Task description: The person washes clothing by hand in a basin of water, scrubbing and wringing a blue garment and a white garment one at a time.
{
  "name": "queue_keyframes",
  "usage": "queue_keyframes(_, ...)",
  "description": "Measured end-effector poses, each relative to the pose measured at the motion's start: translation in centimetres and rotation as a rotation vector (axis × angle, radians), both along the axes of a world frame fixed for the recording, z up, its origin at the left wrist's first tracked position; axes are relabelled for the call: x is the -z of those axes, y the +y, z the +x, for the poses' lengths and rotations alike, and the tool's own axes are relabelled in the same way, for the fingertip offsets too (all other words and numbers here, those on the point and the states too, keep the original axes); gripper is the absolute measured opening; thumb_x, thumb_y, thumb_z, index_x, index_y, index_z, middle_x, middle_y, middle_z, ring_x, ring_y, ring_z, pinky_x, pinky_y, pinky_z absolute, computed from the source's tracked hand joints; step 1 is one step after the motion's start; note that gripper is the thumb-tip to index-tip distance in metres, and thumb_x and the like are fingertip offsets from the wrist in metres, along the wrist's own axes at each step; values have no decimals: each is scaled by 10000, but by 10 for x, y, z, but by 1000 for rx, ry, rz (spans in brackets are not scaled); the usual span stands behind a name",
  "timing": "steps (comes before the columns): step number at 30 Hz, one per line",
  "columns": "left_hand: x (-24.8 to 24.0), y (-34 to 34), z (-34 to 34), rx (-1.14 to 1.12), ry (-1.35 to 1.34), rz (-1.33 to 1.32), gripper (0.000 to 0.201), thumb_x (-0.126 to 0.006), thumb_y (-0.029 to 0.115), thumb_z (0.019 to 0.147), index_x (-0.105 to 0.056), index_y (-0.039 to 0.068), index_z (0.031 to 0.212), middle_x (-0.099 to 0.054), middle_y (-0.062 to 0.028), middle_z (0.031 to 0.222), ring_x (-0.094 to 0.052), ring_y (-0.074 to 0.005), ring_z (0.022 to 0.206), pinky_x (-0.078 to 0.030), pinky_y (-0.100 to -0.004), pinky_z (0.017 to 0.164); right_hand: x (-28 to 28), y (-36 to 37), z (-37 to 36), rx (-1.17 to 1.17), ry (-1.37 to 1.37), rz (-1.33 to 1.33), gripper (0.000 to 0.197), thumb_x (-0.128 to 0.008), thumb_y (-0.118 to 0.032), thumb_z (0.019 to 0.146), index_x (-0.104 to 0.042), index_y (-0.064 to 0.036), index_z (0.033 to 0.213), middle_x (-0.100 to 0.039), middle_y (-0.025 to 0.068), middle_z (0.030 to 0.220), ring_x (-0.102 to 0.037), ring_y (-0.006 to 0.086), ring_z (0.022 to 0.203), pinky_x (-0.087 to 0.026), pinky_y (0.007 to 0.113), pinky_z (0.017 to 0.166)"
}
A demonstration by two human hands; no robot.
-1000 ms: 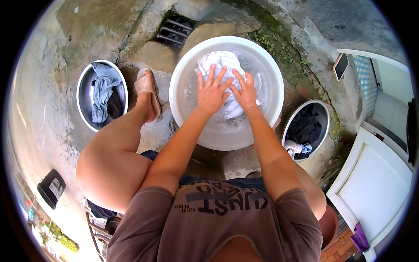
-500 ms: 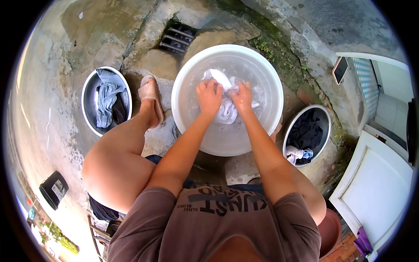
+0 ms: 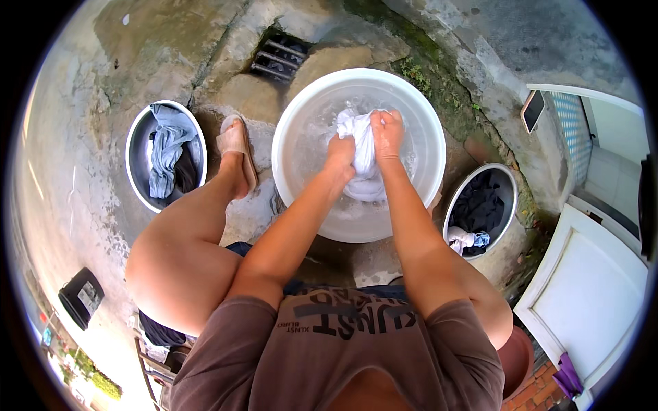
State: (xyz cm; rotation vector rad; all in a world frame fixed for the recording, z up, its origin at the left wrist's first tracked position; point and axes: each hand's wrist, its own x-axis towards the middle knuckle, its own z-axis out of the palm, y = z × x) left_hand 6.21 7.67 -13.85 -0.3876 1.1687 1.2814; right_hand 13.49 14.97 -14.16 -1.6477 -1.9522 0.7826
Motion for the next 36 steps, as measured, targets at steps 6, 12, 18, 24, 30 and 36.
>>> queue_keyframes(6,19,-3,-23,30,-114,128,310,-350,90,902,-495,21,1167,-581,-141,1064,-583,-262,991,-492,-399,827,-47,-43,-20,-253,310,231,136,-640,-104,724,-545,-31,658,-563,124,859,-533,306,764,-443,373,676)
queue_keyframes(12,39,-14,-30,-121,-313,558,341,-336,180,925,-507,-2,1157,-583,-130,1084,-568,-245,989,-463,-372,840,-35,-56,-36,-362,309,328,110,-606,-78,733,-532,-36,663,-537,101,731,-532,284,646,-439,356,565)
queue_keyframes(18,-43,15,-17,18,100,281,419,-465,338,933,-509,-1,1174,-591,-134,1075,-586,-212,978,-485,-371,838,-28,-10,30,-189,142,269,146,-564,-107,829,-531,-31,709,-547,117,768,-555,302,703,-441,373,622)
queue_keyframes(24,-52,6,-78,26,-248,492,576,-420,483,915,-451,6,1235,-583,-178,1076,-590,-265,966,-485,-380,863,-85,-50,8,-514,699,-401,171,-639,-120,798,-589,-44,943,-571,102,874,-572,220,817,-442,302,714)
queue_keyframes(30,-46,2,-81,27,-371,704,651,-355,549,907,-413,17,1278,-557,-236,1122,-579,-315,991,-485,-401,868,-10,-12,24,122,741,-569,242,-678,-235,815,-581,-48,936,-594,6,818,-544,112,776,-434,248,703)
queue_keyframes(36,-49,17,-114,479,285,180,410,-482,334,906,-531,-8,1126,-606,-200,1048,-606,-285,919,-489,-389,803,-3,7,83,254,544,-415,277,-692,-299,799,-579,-53,858,-588,6,780,-523,100,724,-425,245,666)
